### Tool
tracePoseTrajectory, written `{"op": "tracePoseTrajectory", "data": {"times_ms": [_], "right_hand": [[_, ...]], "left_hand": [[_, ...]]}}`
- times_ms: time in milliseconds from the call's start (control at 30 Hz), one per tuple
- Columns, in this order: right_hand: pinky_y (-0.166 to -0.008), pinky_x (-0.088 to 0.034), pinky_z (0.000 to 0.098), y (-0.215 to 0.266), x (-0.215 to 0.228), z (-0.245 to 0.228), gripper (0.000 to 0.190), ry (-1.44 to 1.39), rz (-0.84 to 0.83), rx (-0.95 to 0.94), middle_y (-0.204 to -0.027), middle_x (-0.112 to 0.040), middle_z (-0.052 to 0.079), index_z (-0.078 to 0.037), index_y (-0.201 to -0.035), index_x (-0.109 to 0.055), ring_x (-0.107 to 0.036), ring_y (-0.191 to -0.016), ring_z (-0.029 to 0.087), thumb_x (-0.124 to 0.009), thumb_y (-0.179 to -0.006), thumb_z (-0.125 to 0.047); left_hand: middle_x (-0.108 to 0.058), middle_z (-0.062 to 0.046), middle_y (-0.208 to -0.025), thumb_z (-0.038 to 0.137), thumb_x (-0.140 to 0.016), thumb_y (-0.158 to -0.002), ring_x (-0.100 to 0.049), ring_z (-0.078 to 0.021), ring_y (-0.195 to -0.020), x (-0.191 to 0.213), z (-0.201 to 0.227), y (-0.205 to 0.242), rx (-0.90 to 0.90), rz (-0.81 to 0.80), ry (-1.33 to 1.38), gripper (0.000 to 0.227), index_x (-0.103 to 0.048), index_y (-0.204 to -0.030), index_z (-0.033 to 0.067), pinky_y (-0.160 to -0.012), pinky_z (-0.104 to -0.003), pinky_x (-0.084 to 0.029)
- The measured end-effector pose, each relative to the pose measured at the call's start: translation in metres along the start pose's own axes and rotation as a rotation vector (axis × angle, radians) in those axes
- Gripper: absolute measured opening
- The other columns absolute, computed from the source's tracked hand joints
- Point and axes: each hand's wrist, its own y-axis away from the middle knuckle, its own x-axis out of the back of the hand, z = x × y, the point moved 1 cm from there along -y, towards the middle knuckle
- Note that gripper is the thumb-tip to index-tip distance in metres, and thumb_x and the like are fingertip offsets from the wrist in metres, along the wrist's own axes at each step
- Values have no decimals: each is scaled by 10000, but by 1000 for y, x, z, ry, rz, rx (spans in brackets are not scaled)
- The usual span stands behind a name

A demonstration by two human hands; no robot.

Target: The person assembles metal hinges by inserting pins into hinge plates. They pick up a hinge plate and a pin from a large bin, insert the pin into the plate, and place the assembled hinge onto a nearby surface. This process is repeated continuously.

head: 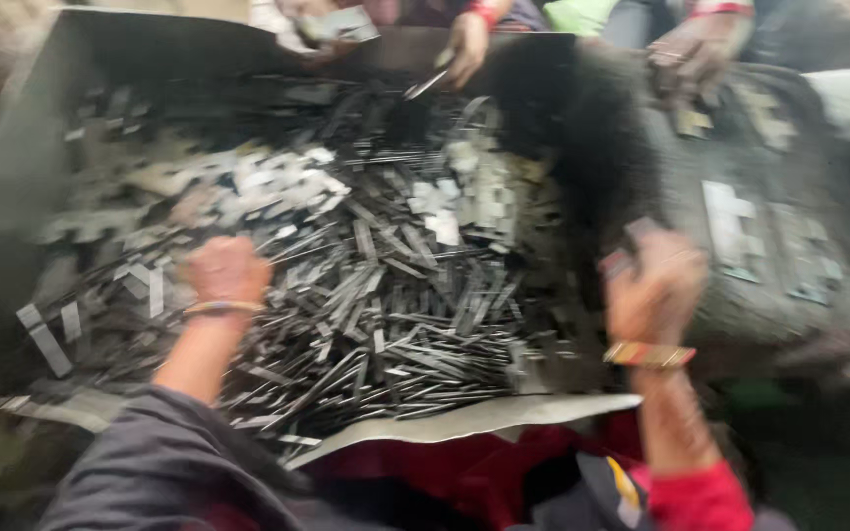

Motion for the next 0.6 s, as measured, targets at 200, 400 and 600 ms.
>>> {"op": "tracePoseTrajectory", "data": {"times_ms": [200, 400, 600], "right_hand": [[-1175, -250, 517, 62, -23, -217, 845, -609, -402, 444, -1481, -486, 289, 99, -1374, -513, -409, -1393, 446, -842, -654, -197], [-1339, -130, 556, 72, -75, -256, 610, -230, -351, 808, -1567, -502, -47, -171, -1531, -525, -427, -1523, 156, -631, -932, -211], [-881, -597, 506, 43, -98, -216, 454, -1510, -452, -508, -1265, -718, 132, -121, -1433, -567, -717, -1100, 281, -511, -1009, -274]], "left_hand": [[-780, -127, -767, 199, -702, -800, -723, -195, -654, 61, 48, 68, 228, -460, 995, 281, -808, -970, 3, -612, -338, -554], [-767, -140, -902, 115, -653, -927, -739, -179, -729, 43, 32, 125, 595, -559, 1617, 274, -726, -1136, -47, -614, -314, -609], [-772, -117, -914, 138, -585, -989, -735, -171, -768, 42, 5, 131, 700, -263, 1653, 260, -693, -1174, -9, -634, -298, -563]]}}
